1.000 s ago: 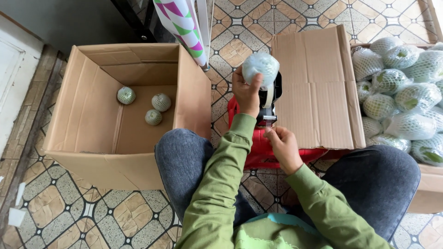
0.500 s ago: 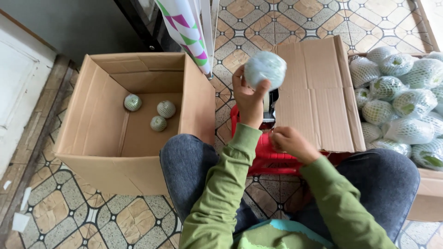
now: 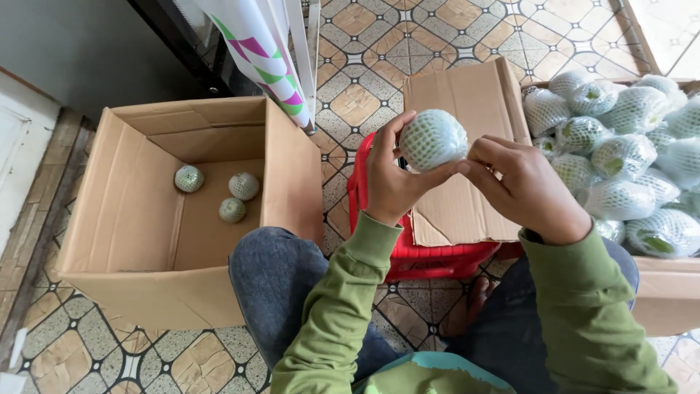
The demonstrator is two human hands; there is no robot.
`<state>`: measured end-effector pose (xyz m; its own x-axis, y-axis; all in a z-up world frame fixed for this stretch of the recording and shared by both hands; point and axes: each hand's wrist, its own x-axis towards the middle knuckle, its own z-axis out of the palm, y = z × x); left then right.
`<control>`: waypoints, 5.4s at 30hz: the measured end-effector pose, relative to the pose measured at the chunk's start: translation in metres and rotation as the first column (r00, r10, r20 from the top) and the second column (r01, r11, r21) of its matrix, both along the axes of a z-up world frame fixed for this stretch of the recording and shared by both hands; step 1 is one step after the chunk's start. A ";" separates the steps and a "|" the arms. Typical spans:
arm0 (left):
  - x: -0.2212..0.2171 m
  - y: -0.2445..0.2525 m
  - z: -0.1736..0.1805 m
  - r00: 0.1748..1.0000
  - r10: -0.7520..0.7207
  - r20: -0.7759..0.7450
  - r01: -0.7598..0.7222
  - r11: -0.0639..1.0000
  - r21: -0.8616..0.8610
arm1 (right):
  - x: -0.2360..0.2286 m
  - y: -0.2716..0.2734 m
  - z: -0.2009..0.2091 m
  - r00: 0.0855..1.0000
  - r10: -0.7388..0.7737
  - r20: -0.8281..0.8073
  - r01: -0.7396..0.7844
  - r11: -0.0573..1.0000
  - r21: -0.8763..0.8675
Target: The person is wrapping guavas in protective foam netting and placing them into a cardboard box, using a tape dispenser to secure the packaging.
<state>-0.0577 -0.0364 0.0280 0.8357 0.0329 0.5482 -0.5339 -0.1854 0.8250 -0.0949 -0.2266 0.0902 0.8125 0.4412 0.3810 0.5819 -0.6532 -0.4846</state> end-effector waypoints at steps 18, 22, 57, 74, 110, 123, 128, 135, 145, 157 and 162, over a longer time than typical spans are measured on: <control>0.014 -0.025 -0.046 0.981 -0.192 -0.038 0.176 0.950 -0.257 | 0.016 -0.001 -0.024 0.984 -0.154 -0.089 0.168 0.967 0.193; 0.010 -0.023 -0.042 0.972 -0.201 -0.123 0.155 0.939 -0.308 | 0.012 0.005 -0.012 0.981 -0.154 -0.121 0.172 0.973 0.156; 0.012 -0.022 -0.034 0.903 -0.373 -0.214 0.225 0.835 -0.503 | 0.028 -0.022 0.038 0.715 -0.327 -0.618 0.235 0.945 -0.229; 0.014 -0.040 -0.047 0.764 -0.431 -0.481 -0.131 0.626 -0.768 | 0.017 -0.012 -0.018 0.762 -0.002 -0.647 0.331 0.861 0.387; 0.063 -0.001 -0.127 0.997 -0.067 -0.024 0.039 0.798 -0.601 | 0.040 0.091 -0.164 0.667 -0.176 -0.724 0.617 0.676 0.404; 0.068 -0.005 -0.123 0.995 -0.013 -0.100 -0.053 0.779 -0.625 | -0.017 0.084 -0.144 0.732 -0.199 -0.652 0.522 0.778 0.349; 0.067 -0.007 -0.119 0.998 -0.009 -0.066 -0.035 0.777 -0.628 | -0.018 0.094 -0.166 0.637 -0.118 -0.762 0.608 0.685 0.402; 0.058 0.001 -0.106 0.998 0.037 0.051 -0.003 0.838 -0.546 | 0.006 0.073 -0.212 0.493 -0.078 -0.867 0.604 0.748 0.276; 0.020 0.012 -0.033 0.949 -0.046 0.312 0.103 0.980 -0.169 | -0.008 0.002 0.024 0.859 -0.162 -0.486 0.151 0.987 -0.062; 0.015 0.011 -0.033 0.936 -0.081 0.343 0.073 0.997 0.037 | 0.003 0.008 0.071 0.966 0.157 -0.207 -0.200 0.958 -0.208; 0.017 0.010 -0.037 0.918 -0.121 0.379 0.112 0.993 0.044 | 0.008 0.013 0.068 0.983 0.077 -0.166 -0.132 0.927 -0.350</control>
